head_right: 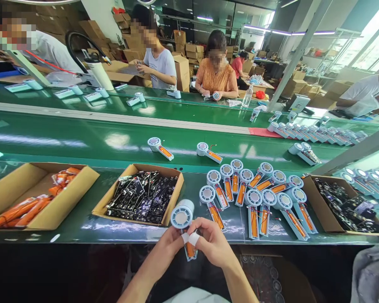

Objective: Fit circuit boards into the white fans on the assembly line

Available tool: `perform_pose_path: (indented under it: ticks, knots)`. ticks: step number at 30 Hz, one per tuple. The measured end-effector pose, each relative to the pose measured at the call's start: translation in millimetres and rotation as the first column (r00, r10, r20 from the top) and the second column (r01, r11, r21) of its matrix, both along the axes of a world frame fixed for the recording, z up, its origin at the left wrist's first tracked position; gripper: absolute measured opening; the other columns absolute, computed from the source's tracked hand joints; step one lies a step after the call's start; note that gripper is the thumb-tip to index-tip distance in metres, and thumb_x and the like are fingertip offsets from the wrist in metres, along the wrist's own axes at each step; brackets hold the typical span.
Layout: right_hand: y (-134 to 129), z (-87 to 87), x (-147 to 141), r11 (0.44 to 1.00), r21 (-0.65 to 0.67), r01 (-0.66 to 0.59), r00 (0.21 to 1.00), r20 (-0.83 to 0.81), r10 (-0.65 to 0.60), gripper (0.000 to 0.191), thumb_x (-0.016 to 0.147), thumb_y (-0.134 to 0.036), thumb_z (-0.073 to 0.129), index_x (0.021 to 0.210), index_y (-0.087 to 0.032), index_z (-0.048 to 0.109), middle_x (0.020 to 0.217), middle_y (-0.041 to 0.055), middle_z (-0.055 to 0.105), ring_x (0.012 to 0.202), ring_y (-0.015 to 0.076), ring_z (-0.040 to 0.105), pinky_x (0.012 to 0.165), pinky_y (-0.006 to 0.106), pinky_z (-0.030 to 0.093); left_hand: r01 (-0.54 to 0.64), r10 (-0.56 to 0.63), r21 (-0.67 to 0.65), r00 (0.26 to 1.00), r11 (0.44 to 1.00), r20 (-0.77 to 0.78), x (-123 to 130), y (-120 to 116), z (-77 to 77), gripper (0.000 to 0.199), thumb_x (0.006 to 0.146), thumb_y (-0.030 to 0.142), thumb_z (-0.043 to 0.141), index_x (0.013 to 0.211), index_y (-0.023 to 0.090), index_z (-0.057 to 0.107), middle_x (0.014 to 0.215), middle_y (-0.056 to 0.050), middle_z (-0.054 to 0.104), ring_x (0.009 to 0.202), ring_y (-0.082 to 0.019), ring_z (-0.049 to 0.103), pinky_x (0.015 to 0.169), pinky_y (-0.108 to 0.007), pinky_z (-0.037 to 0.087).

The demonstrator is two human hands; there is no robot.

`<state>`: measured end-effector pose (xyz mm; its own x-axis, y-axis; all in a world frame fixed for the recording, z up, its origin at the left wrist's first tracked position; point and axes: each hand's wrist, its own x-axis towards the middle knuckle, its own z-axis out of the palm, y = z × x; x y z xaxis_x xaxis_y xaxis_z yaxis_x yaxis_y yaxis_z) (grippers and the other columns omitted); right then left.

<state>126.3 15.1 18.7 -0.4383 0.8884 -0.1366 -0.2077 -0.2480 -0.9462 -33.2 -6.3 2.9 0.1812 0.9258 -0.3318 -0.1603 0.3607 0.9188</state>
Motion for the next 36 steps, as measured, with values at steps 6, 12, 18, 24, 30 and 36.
perform_pose_path:
  ticks: [6,12,18,24,30,36]
  knots:
    - [1,-5.7,-9,0.956,-0.234,0.177,0.967,-0.139,-0.213,0.036,0.070,-0.048,0.080,0.084,-0.020,0.060,0.067,-0.0027,0.053,0.055,0.0109,0.047,0.056,0.025,0.044,-0.064,0.095,0.115,0.955,0.991,-0.283,3,-6,3.9,0.039,0.093,0.042,0.049,0.126,0.024,0.061,0.130,-0.007,0.069,0.133,-0.026,0.056,0.109,-0.039,0.046]
    - [-3,-2.5,-6,0.983,0.055,0.178,0.972,0.148,-0.184,0.034,0.077,-0.035,0.070,0.106,-0.022,0.059,0.085,0.0014,0.060,0.072,0.0154,0.057,0.063,0.026,0.049,-0.166,0.228,0.187,0.891,0.968,-0.392,-1,-11,-20.4,0.043,0.093,0.048,0.049,0.123,0.020,0.063,0.132,-0.013,0.067,0.137,-0.029,0.052,0.111,-0.044,0.045]
    - [-5,15.7,4,0.853,0.484,-0.196,0.521,0.788,-0.327,0.019,0.089,-0.012,0.046,0.097,-0.023,0.060,0.083,0.0037,0.070,0.070,0.0182,0.064,0.063,0.026,0.042,-0.181,0.274,0.248,0.865,0.952,-0.420,-2,-8,-21.4,0.045,0.095,0.045,0.048,0.131,0.020,0.058,0.137,-0.011,0.064,0.129,-0.027,0.059,0.101,-0.036,0.051]
    - [-5,40.8,5,0.653,0.421,-0.630,0.510,0.858,-0.060,0.001,0.087,-0.023,0.062,0.087,-0.023,0.061,0.068,-0.0014,0.063,0.057,0.0159,0.056,0.053,0.025,0.031,-0.184,0.270,0.250,0.888,0.951,-0.371,-3,-2,-6.1,0.034,0.092,0.041,0.052,0.116,0.022,0.067,0.107,-0.007,0.075,0.110,-0.026,0.067,0.090,-0.033,0.056]
    - [-3,22.0,-3,0.854,0.341,-0.392,0.781,0.614,0.114,0.034,0.100,-0.032,0.047,0.069,-0.020,0.048,0.059,-0.0056,0.046,0.054,0.0096,0.038,0.056,0.022,0.030,-0.108,0.110,0.054,0.993,0.993,-0.049,1,-3,-1.5,0.043,0.093,0.050,0.044,0.102,0.017,0.070,0.093,-0.006,0.075,0.093,-0.024,0.071,0.081,-0.034,0.059]
    - [-16,-6.9,-9,0.969,0.220,-0.111,0.885,0.467,-0.004,0.053,0.102,-0.059,0.037,0.064,-0.022,0.033,0.056,-0.0066,0.033,0.053,0.0091,0.027,0.051,0.023,0.024,-0.126,0.126,-0.016,0.991,0.992,0.033,-2,-13,-21.5,0.055,0.084,0.056,0.058,0.126,0.020,0.064,0.132,-0.011,0.068,0.131,-0.031,0.057,0.106,-0.043,0.050]
